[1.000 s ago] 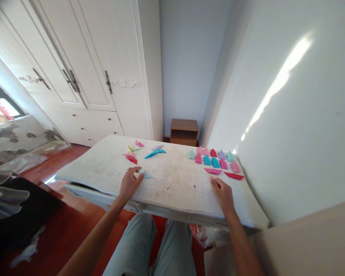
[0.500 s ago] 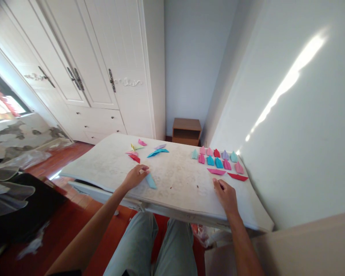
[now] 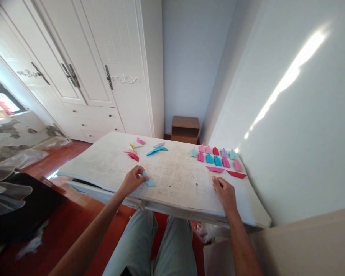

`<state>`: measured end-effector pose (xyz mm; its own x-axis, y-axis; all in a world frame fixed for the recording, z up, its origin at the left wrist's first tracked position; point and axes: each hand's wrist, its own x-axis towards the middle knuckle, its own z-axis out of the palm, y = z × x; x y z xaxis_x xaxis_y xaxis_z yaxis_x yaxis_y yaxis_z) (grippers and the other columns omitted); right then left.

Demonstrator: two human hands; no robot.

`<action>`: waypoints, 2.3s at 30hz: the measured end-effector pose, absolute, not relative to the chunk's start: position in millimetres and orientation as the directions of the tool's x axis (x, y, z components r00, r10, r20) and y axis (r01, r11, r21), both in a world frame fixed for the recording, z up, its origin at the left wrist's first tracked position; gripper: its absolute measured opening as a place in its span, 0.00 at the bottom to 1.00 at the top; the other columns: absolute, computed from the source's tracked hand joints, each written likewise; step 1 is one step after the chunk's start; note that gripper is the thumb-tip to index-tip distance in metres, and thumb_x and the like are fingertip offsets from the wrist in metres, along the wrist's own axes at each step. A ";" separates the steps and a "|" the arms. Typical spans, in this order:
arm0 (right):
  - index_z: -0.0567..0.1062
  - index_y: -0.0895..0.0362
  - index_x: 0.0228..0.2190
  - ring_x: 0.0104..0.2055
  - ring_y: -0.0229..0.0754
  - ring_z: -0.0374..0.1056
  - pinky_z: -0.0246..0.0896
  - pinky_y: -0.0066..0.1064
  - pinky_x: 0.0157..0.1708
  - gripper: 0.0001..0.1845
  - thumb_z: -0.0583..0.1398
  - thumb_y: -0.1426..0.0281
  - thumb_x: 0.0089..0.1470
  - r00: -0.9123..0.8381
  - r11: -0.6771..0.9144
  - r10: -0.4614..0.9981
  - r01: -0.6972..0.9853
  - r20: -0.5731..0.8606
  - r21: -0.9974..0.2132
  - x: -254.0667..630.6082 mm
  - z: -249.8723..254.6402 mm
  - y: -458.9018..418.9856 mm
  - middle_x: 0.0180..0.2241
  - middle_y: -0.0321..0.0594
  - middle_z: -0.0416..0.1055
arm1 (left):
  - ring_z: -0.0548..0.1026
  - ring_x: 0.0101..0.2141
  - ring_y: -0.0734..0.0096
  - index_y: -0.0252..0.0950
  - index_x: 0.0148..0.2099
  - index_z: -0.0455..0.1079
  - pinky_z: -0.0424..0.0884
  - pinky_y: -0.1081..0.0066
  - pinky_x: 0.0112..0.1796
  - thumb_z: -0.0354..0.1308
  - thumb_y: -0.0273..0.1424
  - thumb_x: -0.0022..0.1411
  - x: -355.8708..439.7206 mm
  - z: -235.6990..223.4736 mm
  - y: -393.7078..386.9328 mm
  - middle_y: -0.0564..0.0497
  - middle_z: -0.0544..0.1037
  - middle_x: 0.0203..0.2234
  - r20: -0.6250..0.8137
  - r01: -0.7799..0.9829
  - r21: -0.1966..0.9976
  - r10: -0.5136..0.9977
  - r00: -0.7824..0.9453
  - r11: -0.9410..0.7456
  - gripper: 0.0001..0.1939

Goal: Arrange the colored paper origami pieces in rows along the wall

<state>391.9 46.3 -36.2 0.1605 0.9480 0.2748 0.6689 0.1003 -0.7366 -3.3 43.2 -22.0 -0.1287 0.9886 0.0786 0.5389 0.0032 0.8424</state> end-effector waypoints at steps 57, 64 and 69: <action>0.64 0.59 0.18 0.22 0.34 0.59 0.50 0.26 0.27 0.26 0.52 0.54 0.60 0.160 0.091 0.959 0.609 0.235 -0.788 389.1 -37.0 47.0 0.18 0.34 0.63 | 0.71 0.17 0.76 0.32 0.45 0.67 0.61 0.78 0.14 0.55 0.35 0.58 194.0 -22.9 150.9 0.50 0.75 0.29 -0.115 0.436 0.897 0.990 0.079 0.070 0.15; 0.64 0.59 0.18 0.22 0.35 0.58 0.51 0.26 0.27 0.26 0.52 0.53 0.59 0.170 0.070 0.962 0.609 0.215 -0.790 388.2 -34.8 46.8 0.18 0.35 0.62 | 0.68 0.17 0.78 0.33 0.51 0.69 0.64 0.76 0.23 0.58 0.33 0.55 192.0 -26.6 149.7 0.52 0.75 0.24 -0.038 0.513 0.858 0.993 0.115 -0.027 0.20; 0.65 0.59 0.18 0.23 0.36 0.58 0.51 0.27 0.27 0.27 0.52 0.52 0.58 0.198 0.054 0.957 0.599 0.212 -0.799 387.0 -33.1 47.3 0.18 0.35 0.61 | 0.70 0.21 0.75 0.31 0.47 0.71 0.63 0.75 0.27 0.58 0.32 0.55 191.5 -29.0 149.4 0.52 0.75 0.23 0.001 0.519 0.853 0.995 0.098 -0.052 0.17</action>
<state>387.0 47.3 -33.1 0.1976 0.9570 0.2124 0.5987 0.0538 -0.7992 191.5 149.4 -29.0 0.0978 0.9952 0.0006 0.5193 -0.0516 0.8531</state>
